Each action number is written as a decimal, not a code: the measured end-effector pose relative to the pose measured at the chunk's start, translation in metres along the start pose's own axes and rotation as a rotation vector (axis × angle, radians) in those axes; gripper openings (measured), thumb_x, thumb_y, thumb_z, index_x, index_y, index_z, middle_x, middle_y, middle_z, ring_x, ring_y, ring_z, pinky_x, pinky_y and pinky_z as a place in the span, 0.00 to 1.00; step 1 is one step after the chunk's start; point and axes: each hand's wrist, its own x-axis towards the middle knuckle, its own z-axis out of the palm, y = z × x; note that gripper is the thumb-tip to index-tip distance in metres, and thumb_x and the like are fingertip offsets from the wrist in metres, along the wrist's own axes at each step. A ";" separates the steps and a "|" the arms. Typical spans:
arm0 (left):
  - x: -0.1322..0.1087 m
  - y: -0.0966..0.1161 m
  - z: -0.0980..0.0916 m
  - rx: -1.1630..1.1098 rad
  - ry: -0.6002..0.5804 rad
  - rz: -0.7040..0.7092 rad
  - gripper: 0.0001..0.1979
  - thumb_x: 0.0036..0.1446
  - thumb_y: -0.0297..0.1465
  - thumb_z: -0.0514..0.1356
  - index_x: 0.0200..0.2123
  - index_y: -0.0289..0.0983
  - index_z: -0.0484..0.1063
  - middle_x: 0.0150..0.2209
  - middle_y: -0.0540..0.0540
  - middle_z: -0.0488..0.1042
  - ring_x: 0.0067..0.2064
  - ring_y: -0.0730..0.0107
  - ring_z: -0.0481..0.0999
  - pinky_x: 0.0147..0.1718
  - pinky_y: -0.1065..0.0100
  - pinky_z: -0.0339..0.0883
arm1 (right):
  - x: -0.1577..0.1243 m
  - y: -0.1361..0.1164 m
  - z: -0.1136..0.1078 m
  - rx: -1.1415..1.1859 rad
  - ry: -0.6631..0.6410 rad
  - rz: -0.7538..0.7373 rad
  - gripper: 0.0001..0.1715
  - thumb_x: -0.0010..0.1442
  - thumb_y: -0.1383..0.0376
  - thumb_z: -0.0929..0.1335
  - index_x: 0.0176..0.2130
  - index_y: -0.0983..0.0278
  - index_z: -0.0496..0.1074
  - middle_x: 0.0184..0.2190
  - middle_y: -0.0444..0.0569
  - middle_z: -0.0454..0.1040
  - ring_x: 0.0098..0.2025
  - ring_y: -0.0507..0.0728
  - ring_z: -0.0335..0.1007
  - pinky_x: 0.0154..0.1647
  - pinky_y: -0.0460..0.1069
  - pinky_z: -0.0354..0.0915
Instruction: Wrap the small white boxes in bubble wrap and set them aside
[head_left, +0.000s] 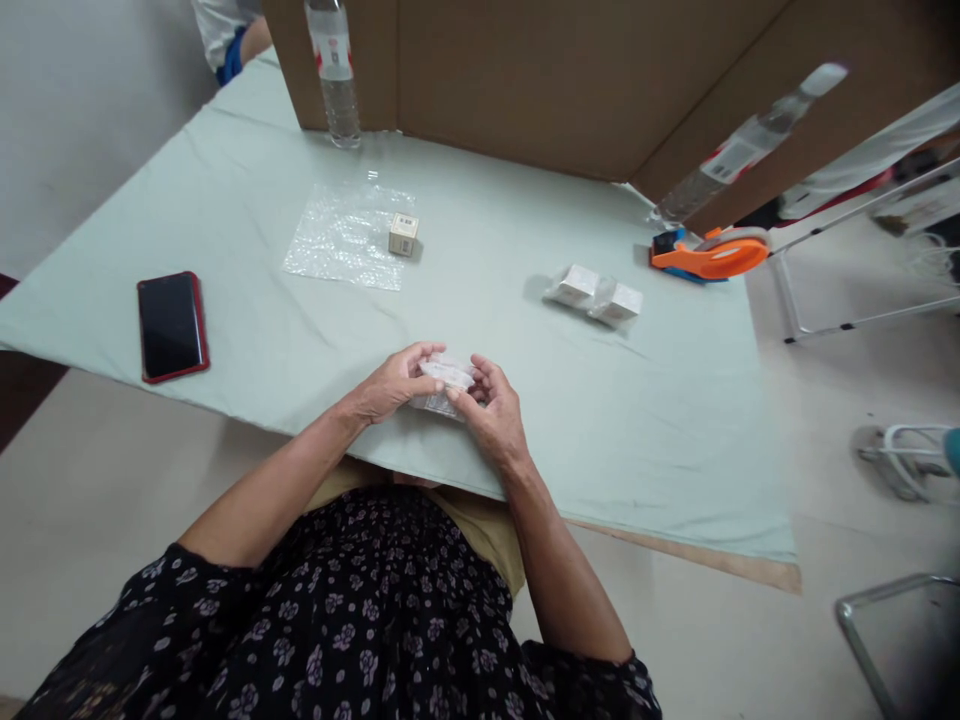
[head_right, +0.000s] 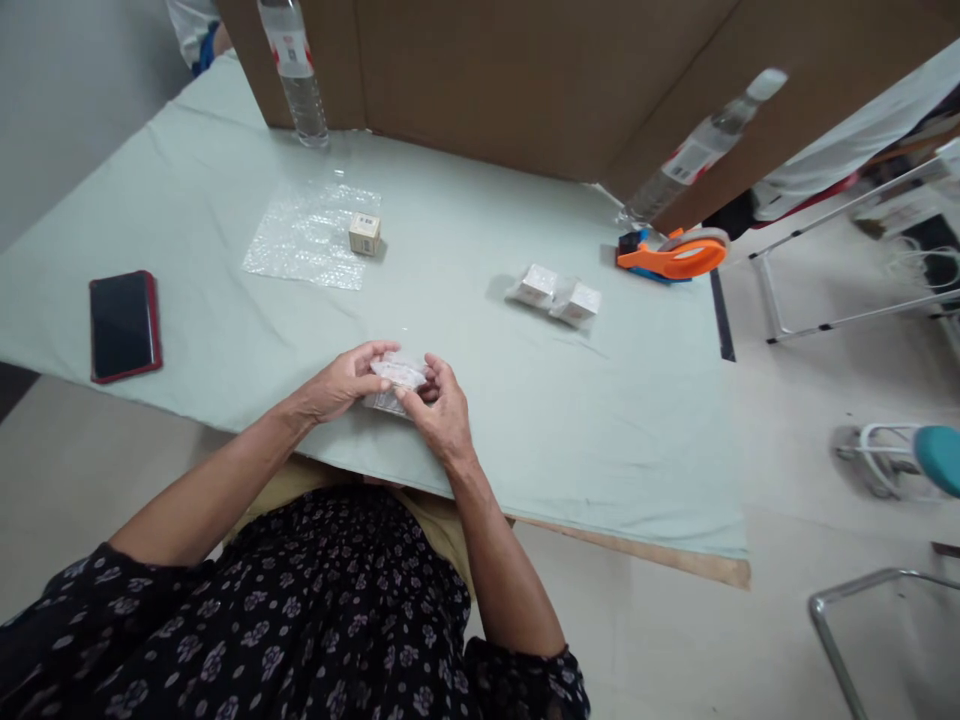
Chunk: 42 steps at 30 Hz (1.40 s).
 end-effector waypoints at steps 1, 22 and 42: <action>0.000 -0.002 -0.001 0.007 -0.001 0.010 0.37 0.43 0.31 0.71 0.57 0.33 0.66 0.50 0.39 0.75 0.50 0.61 0.75 0.49 0.64 0.67 | 0.001 0.000 -0.003 -0.022 -0.016 -0.012 0.43 0.50 0.50 0.75 0.60 0.63 0.66 0.48 0.54 0.75 0.40 0.57 0.71 0.45 0.56 0.70; 0.007 0.007 -0.011 0.298 -0.100 0.056 0.41 0.54 0.36 0.67 0.68 0.32 0.56 0.59 0.33 0.71 0.57 0.52 0.73 0.53 0.57 0.67 | 0.055 -0.027 0.000 0.119 -0.069 -0.042 0.14 0.53 0.53 0.73 0.29 0.62 0.75 0.25 0.42 0.72 0.28 0.52 0.63 0.33 0.48 0.62; 0.004 -0.012 0.002 0.361 0.095 0.275 0.35 0.56 0.37 0.62 0.65 0.33 0.59 0.51 0.39 0.77 0.34 0.73 0.70 0.38 0.69 0.65 | 0.038 -0.037 -0.004 -0.173 -0.142 -0.147 0.14 0.59 0.54 0.68 0.30 0.62 0.75 0.26 0.44 0.74 0.32 0.55 0.67 0.37 0.50 0.63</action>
